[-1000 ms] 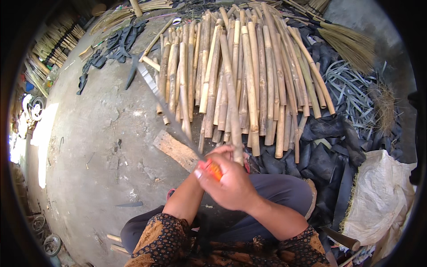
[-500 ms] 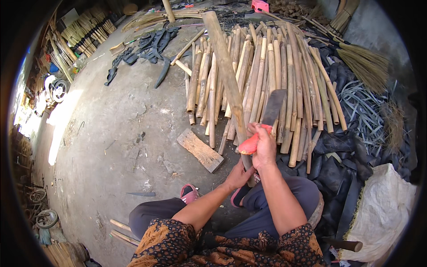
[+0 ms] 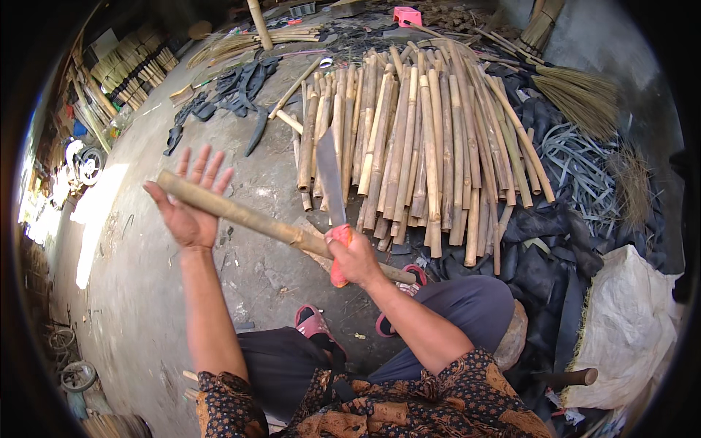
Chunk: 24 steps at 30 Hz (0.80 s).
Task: The person sits on the floor and repeatedly cuts bamboo sticks into shorter pieces using a knife. They pick up each stick, position it against a small wooden block, and slice it before placing the cut pieces aside.
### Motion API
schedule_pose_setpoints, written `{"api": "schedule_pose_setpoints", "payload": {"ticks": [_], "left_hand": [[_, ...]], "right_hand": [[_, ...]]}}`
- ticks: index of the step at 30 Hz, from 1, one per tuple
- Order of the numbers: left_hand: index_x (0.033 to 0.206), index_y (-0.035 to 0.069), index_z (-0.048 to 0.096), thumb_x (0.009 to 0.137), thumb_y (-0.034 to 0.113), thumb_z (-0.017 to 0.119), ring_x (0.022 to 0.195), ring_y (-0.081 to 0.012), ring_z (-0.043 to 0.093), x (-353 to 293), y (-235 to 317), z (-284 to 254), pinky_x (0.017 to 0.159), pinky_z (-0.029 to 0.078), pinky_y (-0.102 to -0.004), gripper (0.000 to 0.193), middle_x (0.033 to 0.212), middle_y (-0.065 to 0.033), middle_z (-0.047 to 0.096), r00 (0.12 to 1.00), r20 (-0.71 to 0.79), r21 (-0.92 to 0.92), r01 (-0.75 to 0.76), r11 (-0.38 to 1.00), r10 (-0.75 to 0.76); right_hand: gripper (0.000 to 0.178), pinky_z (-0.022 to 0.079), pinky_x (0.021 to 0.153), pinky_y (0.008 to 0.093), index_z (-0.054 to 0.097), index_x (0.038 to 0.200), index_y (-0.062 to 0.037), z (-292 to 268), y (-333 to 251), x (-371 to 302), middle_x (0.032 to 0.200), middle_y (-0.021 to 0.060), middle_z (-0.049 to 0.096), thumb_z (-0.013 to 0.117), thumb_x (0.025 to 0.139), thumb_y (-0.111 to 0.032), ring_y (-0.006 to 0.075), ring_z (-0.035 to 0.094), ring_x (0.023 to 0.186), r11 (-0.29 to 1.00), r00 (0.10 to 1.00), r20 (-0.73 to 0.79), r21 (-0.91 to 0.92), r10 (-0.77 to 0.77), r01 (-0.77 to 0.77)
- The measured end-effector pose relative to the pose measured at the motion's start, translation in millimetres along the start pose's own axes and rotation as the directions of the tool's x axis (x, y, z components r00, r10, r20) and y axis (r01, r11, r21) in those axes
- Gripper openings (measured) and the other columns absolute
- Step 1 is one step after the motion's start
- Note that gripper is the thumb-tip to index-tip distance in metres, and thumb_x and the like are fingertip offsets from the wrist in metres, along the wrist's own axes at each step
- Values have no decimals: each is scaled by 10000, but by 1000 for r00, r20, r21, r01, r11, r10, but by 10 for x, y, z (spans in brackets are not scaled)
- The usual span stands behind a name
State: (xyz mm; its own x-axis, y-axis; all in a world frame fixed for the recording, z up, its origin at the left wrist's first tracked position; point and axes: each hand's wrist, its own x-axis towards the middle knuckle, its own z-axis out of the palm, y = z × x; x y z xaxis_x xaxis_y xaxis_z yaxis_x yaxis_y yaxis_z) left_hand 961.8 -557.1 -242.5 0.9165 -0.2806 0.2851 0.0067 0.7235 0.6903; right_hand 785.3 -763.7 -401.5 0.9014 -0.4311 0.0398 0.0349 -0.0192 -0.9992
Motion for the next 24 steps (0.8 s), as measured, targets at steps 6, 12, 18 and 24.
{"api": "schedule_pose_setpoints", "payload": {"ticks": [6,12,18,24], "left_hand": [[961,138,523,1031,496,609,596,-85,469,-463,553,105,603,465,-267,375,682,22,453,926,-158,284,-290,914,343],[1129,87,555,1021,369,660,770,-135,538,-617,459,-48,692,511,-316,320,864,-37,536,810,-282,385,-394,834,514],[987,87,534,1038,385,622,659,-166,537,-764,780,-29,670,498,-337,315,739,-53,539,801,-217,398,-448,800,557],[884,118,475,1066,382,564,602,-157,509,-953,684,65,649,480,-330,332,690,-38,508,720,-291,496,-449,743,630]], "right_hand": [[320,540,806,494,625,1152,-22,425,-43,-95,937,275,710,635,931,-254,469,691,915,940,993,45,-320,-112,121],[276,542,723,471,632,1098,-25,458,54,-246,857,241,703,671,959,-261,419,705,834,932,996,56,-353,-63,79],[296,527,641,433,650,1038,19,734,-53,-461,790,199,699,709,953,-259,358,708,710,913,981,176,-382,-80,143],[278,573,666,475,638,1065,-6,1076,-402,-730,822,229,704,719,942,-243,429,714,765,937,950,262,-257,-169,237]]}}
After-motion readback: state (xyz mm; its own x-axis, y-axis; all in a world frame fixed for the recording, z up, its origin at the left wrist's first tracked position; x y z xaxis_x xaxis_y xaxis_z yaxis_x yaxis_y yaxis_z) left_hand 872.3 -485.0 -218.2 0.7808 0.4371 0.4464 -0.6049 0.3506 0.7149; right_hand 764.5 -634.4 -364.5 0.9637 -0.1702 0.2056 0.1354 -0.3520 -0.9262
